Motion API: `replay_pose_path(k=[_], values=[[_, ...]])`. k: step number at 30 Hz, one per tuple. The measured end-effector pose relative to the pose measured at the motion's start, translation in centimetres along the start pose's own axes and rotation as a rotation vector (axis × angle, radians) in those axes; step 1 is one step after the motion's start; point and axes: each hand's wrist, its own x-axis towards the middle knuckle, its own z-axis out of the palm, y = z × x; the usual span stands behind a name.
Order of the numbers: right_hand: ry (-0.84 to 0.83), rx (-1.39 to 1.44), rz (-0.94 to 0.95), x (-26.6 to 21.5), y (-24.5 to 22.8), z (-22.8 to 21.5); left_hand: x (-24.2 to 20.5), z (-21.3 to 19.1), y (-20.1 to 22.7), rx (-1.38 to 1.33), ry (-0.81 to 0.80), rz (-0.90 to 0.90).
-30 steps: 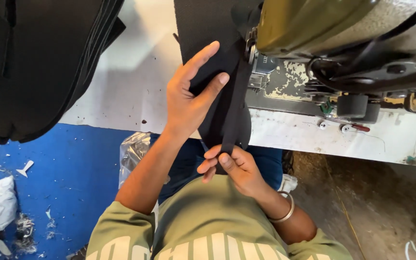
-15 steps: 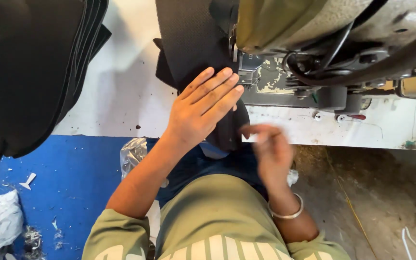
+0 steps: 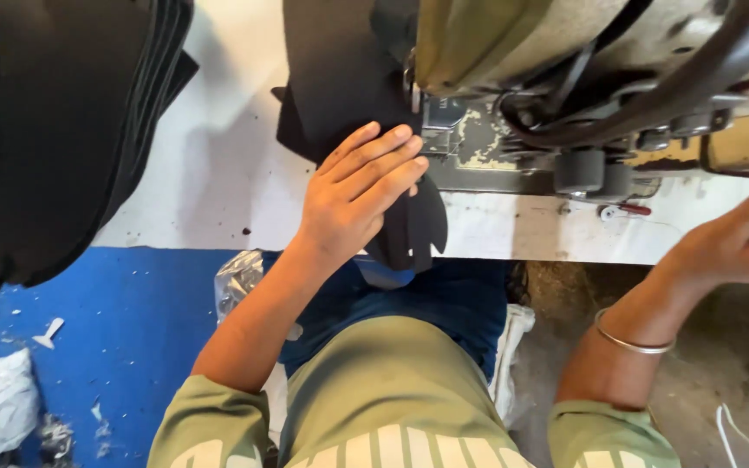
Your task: The person uses a sewing machine to stitch a black strap onto a black car mat. They repeatedly guide the mat and strap through the machine, aligning the edges, and then remove the finished piece to place it on a stack before picking up the next mat.
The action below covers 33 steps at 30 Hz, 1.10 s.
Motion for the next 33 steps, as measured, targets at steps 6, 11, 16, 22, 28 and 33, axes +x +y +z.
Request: replay_pose_path(k=[6,11,16,22,28,33], values=[[0.137,-0.063,-0.653,-0.5,-12.1,1.2,-0.5,-0.3,-0.2,0.028,0.001,0.043],[0.147,0.075,-0.362,-0.6,-6.5,0.3,-1.3,0.2,0.5,0.061,-0.017,0.063],[0.346,0.36,-0.237,-4.4,-8.9,-1.5,-1.7,-0.7,1.3,0.09,-0.011,0.041],[-1.468,0.59,0.858,-16.2,-18.2,2.8,-0.8,-1.2,2.6,-0.089,0.036,-0.108],[-1.156,1.351,1.478,-16.4,-21.3,2.4,-0.5,-1.2,2.1,-0.081,0.021,-0.155],[-0.999,1.075,0.535,-15.1,-19.8,0.4,-0.2,-1.3,0.5,-0.038,-0.032,-0.039]])
